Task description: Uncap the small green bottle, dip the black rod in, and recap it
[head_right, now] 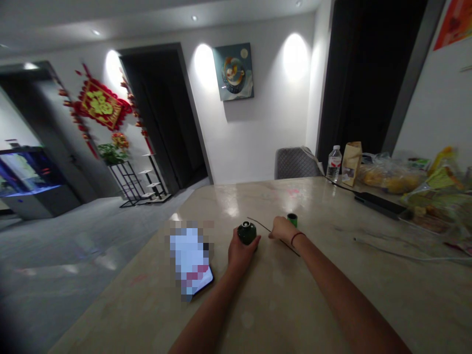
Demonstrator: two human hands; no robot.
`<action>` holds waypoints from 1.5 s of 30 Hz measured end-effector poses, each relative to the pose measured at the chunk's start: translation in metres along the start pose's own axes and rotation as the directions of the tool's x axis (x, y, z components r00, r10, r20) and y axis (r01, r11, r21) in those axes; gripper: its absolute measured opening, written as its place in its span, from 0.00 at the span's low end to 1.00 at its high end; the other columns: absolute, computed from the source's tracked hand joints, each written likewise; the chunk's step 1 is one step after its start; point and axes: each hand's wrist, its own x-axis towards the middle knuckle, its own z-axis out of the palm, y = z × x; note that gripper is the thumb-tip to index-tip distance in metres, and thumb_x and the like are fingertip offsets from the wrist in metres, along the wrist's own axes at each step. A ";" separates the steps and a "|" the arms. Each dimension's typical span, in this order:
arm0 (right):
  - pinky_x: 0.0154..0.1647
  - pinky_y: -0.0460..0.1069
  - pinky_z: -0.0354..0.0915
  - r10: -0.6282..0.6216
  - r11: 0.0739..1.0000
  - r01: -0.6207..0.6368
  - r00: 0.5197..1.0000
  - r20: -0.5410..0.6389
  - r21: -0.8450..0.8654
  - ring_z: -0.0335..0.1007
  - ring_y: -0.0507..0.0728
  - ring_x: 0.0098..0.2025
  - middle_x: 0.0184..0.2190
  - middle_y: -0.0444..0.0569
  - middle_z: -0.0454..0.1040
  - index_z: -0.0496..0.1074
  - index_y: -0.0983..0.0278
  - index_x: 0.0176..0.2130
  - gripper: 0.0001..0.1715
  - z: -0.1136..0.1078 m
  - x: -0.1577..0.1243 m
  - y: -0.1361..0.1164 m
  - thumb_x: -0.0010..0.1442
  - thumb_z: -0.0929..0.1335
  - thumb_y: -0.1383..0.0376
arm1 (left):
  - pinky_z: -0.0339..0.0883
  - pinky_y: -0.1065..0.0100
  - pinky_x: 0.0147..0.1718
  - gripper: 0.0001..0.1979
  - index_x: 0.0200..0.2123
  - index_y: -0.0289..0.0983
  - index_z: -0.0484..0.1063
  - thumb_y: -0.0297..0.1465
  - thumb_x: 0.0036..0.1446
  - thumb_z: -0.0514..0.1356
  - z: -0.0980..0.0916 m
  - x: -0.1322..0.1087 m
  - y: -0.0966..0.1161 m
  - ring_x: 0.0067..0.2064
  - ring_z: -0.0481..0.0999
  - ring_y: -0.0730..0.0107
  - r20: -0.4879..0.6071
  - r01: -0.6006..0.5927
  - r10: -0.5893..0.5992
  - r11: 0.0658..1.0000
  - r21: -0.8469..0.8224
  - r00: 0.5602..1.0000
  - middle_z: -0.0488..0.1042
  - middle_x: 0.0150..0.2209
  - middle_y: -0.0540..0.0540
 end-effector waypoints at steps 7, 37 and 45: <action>0.17 0.42 0.57 -0.121 0.783 0.089 0.993 0.010 0.616 0.59 0.47 0.17 0.14 0.42 0.65 0.70 0.68 0.21 0.05 -0.030 0.000 0.008 0.42 0.65 0.68 | 0.60 0.69 0.35 0.25 0.41 0.41 0.61 0.43 0.39 0.62 0.001 0.000 -0.001 0.37 0.71 0.66 -0.011 -0.035 0.035 0.999 0.000 0.999 0.72 0.37 0.47; 0.32 0.47 0.63 -0.010 0.580 0.513 0.781 -0.625 0.632 0.66 0.52 0.30 0.28 0.49 0.72 0.68 0.67 0.31 0.16 -0.044 -0.017 -0.042 0.49 0.64 0.55 | 0.61 0.69 0.36 0.26 0.43 0.41 0.61 0.43 0.40 0.61 0.001 -0.001 -0.001 0.39 0.71 0.66 0.002 -0.040 0.040 0.999 0.013 0.999 0.72 0.37 0.46; 0.27 0.45 0.61 -0.177 0.715 0.342 0.932 -0.316 0.610 0.65 0.51 0.25 0.23 0.47 0.71 0.71 0.68 0.28 0.11 -0.022 -0.014 -0.045 0.44 0.67 0.63 | 0.61 0.69 0.37 0.26 0.43 0.41 0.61 0.41 0.40 0.62 0.000 0.000 -0.001 0.39 0.71 0.66 0.005 -0.039 0.039 0.999 -0.018 0.999 0.72 0.39 0.46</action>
